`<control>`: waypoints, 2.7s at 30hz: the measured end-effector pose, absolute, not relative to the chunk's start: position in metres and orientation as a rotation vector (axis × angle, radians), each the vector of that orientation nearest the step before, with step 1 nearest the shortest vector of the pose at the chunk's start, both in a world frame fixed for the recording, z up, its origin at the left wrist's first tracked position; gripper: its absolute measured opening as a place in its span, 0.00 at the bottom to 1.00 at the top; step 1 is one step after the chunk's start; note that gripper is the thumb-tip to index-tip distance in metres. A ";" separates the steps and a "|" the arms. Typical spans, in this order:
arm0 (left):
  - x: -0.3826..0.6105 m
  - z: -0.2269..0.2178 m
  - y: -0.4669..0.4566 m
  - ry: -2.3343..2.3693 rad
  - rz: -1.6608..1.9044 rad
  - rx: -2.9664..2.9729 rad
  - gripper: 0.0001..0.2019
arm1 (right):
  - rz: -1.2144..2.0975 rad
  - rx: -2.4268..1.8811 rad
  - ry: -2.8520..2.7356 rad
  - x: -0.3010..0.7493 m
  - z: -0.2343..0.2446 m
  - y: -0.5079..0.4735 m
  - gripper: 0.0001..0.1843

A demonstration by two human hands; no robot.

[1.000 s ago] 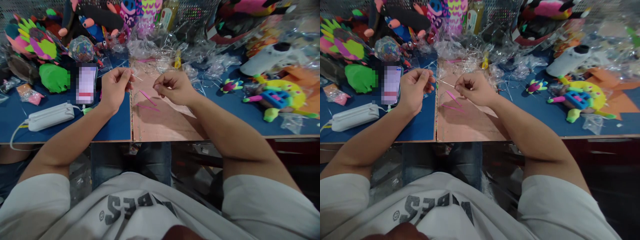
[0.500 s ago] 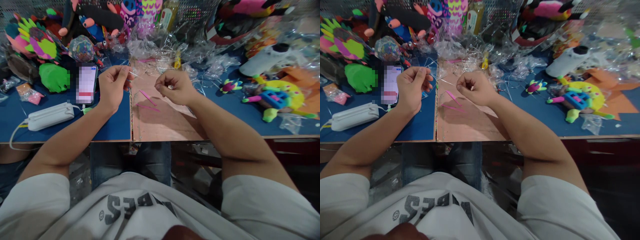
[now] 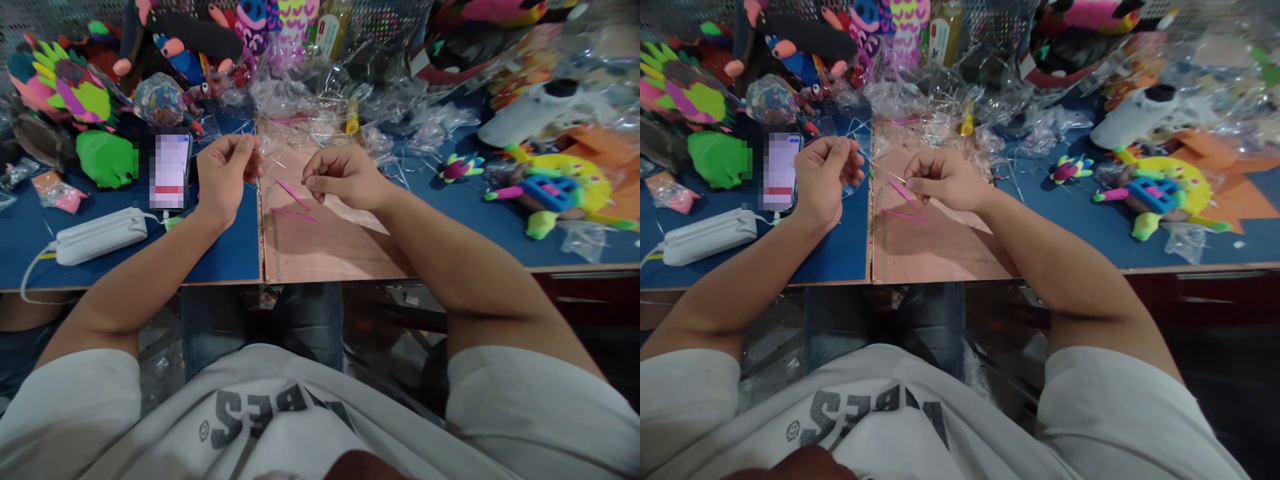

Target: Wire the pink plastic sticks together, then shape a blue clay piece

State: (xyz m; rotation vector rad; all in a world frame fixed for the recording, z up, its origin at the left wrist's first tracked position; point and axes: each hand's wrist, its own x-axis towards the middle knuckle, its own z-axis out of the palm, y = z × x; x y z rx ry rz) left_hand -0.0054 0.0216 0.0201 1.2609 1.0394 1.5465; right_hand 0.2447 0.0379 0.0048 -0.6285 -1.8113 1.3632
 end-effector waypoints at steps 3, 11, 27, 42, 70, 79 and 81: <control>-0.004 0.023 0.019 1.100 1.503 1.269 0.21 | 1.473 -0.603 -1.830 0.244 0.006 0.039 0.23; -0.006 0.022 0.022 1.112 1.485 1.278 0.17 | 1.238 -0.799 -1.835 0.247 0.000 0.047 0.14; -0.004 0.019 0.021 1.099 1.488 1.336 0.20 | 1.207 -0.780 -1.750 0.236 0.000 0.036 0.15; -0.001 0.021 0.018 1.125 1.472 1.305 0.17 | 1.213 -0.726 -1.764 0.230 0.001 0.028 0.17; -0.005 -0.011 0.035 0.956 1.567 1.500 0.30 | 0.983 -0.810 -1.739 0.218 -0.003 0.019 0.11; 0.002 -0.012 0.028 0.844 1.638 1.424 0.26 | 0.762 -0.915 -1.765 0.217 -0.005 0.016 0.09; 0.003 -0.012 0.026 0.826 1.643 1.410 0.25 | 0.782 -0.914 -1.754 0.216 -0.005 0.016 0.09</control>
